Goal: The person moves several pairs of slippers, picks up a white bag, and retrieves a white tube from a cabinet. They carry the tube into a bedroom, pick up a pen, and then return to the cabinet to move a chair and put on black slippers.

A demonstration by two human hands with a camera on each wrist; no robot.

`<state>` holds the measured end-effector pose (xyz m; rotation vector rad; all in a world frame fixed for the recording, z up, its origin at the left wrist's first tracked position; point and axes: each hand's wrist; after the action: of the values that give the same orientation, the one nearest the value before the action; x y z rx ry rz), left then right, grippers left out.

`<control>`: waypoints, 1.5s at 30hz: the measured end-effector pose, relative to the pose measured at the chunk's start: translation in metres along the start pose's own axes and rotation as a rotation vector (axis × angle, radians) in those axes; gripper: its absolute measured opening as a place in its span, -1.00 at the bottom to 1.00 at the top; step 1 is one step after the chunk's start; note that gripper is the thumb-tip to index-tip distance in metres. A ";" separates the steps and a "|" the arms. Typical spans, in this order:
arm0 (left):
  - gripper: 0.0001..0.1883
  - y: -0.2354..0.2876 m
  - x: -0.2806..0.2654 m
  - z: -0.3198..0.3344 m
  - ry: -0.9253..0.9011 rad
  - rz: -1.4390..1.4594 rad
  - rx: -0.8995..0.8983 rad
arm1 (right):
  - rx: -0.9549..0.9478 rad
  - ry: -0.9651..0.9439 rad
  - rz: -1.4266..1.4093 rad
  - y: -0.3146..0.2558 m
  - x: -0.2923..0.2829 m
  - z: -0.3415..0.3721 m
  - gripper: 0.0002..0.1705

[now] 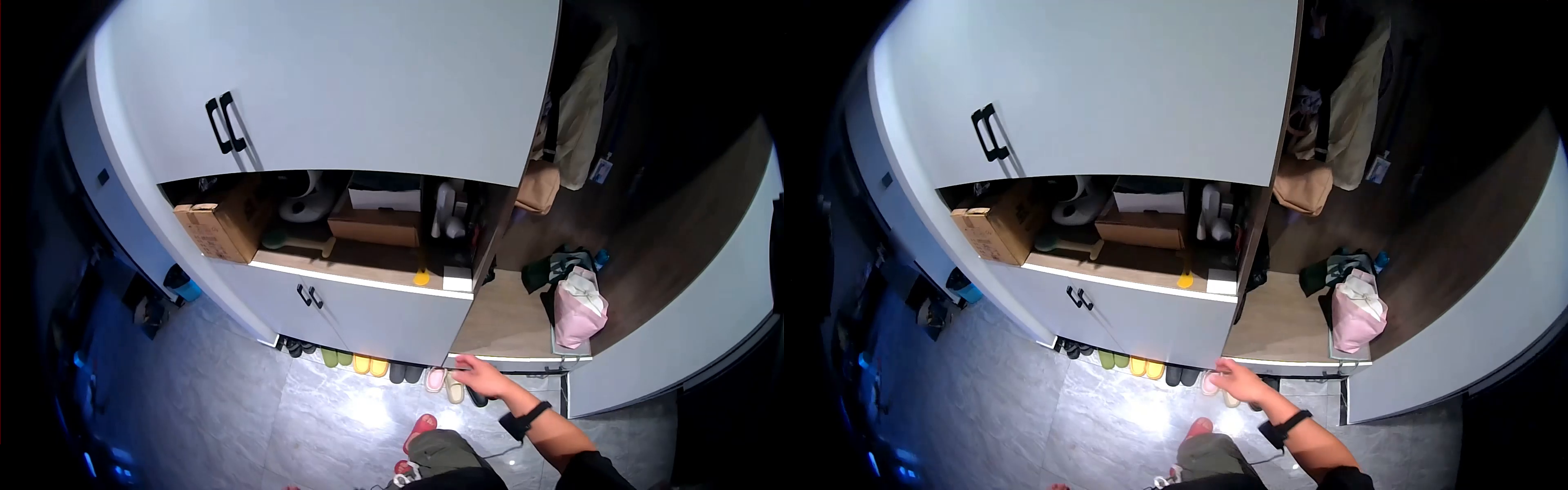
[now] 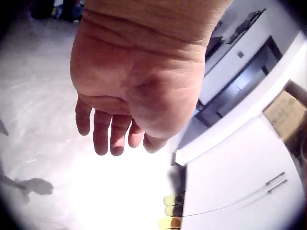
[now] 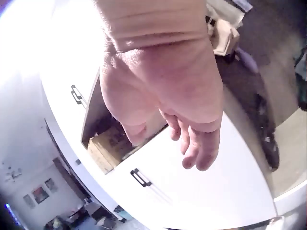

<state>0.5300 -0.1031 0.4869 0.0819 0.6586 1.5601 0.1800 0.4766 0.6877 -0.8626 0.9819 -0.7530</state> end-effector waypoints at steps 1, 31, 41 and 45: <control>-0.50 0.050 -0.007 -0.001 -0.017 -0.044 -0.033 | -0.082 -0.006 -0.055 -0.002 0.006 -0.023 -0.36; -0.56 0.870 0.180 -0.072 -0.725 0.119 0.893 | 0.361 0.661 -0.973 -0.176 -0.004 -0.309 -0.55; -0.53 0.875 0.166 -0.044 -0.810 0.169 0.799 | 0.098 0.839 -1.150 -0.191 0.010 -0.334 -0.40; -0.52 0.871 0.144 -0.020 -0.843 0.163 0.799 | -0.053 0.921 -1.084 -0.178 0.019 -0.347 -0.40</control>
<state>-0.2733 0.0635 0.8139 1.3363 0.5482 1.1625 -0.1584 0.2862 0.7340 -1.1035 1.2950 -2.1879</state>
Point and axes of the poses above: each hand's wrist, its own z-axis away from the middle knuckle, its own x-axis out of the palm, y = z × x
